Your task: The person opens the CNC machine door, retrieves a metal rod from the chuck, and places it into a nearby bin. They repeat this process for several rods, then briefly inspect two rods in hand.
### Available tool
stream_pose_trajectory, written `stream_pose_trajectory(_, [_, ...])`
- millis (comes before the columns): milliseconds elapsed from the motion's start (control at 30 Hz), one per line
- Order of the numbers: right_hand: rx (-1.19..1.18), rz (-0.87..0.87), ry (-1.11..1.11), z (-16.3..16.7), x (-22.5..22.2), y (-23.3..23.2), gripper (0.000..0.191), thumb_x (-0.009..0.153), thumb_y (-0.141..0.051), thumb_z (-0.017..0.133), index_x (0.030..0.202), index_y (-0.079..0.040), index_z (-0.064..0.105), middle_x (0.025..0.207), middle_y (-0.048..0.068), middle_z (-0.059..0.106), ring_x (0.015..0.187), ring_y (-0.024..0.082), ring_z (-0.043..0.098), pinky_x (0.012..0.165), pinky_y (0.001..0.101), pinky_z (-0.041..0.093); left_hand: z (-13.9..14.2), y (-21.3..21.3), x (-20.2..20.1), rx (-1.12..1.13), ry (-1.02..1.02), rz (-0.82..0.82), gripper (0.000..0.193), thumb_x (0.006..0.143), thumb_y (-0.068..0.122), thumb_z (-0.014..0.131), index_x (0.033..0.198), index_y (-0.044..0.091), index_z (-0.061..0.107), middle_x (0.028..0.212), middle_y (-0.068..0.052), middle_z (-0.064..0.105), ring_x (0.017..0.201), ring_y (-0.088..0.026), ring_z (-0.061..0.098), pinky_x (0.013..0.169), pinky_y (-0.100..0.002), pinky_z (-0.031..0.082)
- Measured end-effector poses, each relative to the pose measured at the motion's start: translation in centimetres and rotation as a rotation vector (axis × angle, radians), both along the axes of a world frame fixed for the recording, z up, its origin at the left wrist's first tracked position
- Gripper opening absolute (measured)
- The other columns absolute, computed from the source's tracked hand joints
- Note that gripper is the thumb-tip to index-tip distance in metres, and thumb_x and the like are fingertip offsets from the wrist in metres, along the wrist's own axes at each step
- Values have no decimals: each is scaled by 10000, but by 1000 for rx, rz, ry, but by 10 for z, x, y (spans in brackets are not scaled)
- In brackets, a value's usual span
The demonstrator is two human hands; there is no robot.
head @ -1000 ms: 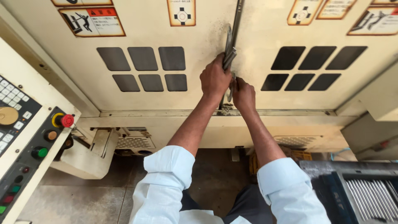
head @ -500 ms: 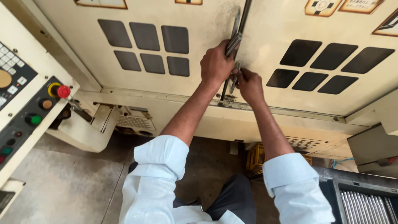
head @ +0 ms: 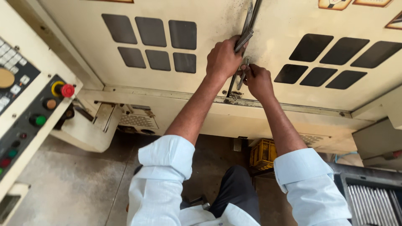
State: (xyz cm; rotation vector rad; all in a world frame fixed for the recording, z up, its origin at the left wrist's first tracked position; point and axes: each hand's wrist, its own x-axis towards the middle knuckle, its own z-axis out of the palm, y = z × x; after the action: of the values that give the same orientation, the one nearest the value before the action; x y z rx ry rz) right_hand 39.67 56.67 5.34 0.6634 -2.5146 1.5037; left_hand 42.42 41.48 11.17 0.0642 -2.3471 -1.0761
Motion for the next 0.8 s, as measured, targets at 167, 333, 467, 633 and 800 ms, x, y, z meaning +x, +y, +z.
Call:
stream_pose_trajectory(167, [119, -163, 92, -6, 9, -21, 328, 1081, -238, 577, 966, 40, 707, 769, 143, 742, 606, 187, 701, 590, 353, 531, -14, -15, -4, 134, -49, -138, 334, 1019, 410, 555, 1202, 171, 699, 664, 7, 744, 607, -134, 789, 562, -335, 608])
stream_pose_trajectory(333, [47, -192, -37, -9, 7, -35, 327, 1092, -248, 565, 1043, 42, 706, 802, 137, 731, 689, 162, 700, 627, 341, 580, -27, -31, -11, 259, 46, -251, 259, 985, 362, 601, 1116, 190, 744, 758, 36, 780, 603, -114, 786, 559, -307, 612])
stream_pose_trajectory(467, [85, -222, -92, -13, 2, -43, 318, 1088, -200, 514, 1090, 75, 672, 871, 128, 731, 773, 140, 723, 702, 342, 623, -25, -45, -8, 256, 103, -255, 226, 946, 360, 650, 1077, 222, 774, 721, -13, 772, 637, -189, 774, 603, -376, 575])
stream_pose_trajectory(633, [-3, -231, -156, -16, 3, -52, 323, 1099, -192, 490, 1125, 82, 659, 939, 144, 728, 861, 139, 711, 805, 322, 656, -19, -60, -3, 249, 24, -270, 262, 965, 418, 655, 1082, 206, 755, 675, -51, 740, 673, -253, 759, 633, -419, 563])
stream_pose_trajectory(800, [12, -253, -170, -13, 5, -54, 320, 1089, -197, 508, 1143, 74, 669, 926, 141, 734, 845, 139, 714, 778, 323, 644, -15, -64, 0, 270, 49, -301, 283, 951, 418, 654, 1118, 209, 746, 678, -45, 744, 671, -247, 767, 635, -411, 571])
